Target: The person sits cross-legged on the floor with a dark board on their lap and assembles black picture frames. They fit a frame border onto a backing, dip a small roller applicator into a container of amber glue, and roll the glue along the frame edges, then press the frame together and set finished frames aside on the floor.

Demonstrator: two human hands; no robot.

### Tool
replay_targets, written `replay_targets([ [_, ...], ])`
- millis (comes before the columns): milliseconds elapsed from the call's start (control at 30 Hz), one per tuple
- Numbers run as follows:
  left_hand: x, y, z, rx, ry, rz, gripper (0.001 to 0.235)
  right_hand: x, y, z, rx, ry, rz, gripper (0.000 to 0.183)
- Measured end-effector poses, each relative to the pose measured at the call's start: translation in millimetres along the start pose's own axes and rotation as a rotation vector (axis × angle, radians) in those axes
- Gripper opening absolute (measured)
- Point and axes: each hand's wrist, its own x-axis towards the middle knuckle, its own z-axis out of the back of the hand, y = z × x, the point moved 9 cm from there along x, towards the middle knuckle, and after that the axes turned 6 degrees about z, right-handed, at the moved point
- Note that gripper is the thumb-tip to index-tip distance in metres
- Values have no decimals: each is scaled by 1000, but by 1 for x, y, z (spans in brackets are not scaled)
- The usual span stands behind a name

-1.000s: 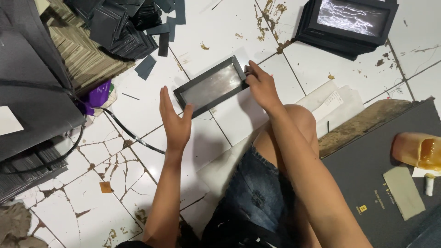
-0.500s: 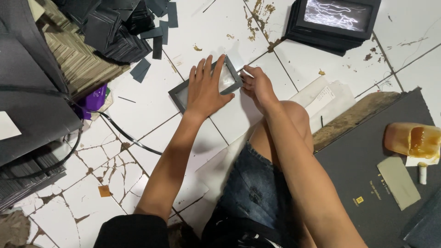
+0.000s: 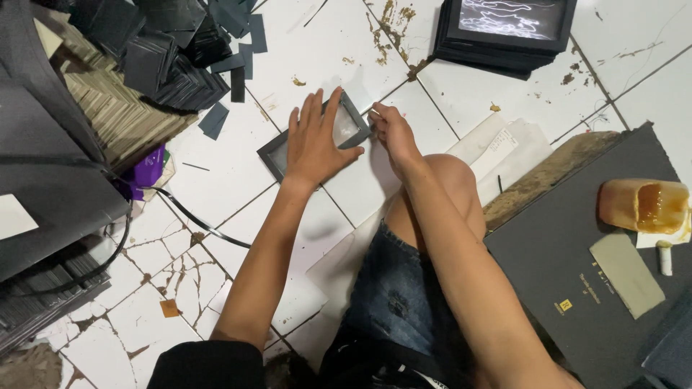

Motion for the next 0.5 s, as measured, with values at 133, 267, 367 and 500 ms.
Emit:
replay_targets([
  [133, -29, -10, 23, -89, -131, 20, 94, -19, 15, 30, -345, -222, 295, 59],
  [267, -83, -23, 38, -298, -659, -171, 40, -109, 59, 37, -220, -378, 719, 16],
  [367, -118, -61, 36, -451, -673, -271, 16, -164, 37, 58, -184, -375, 749, 9],
  [500, -154, -129, 16, -607, -585, -466, 11, -241, -3, 112, -210, -497, 708, 15],
])
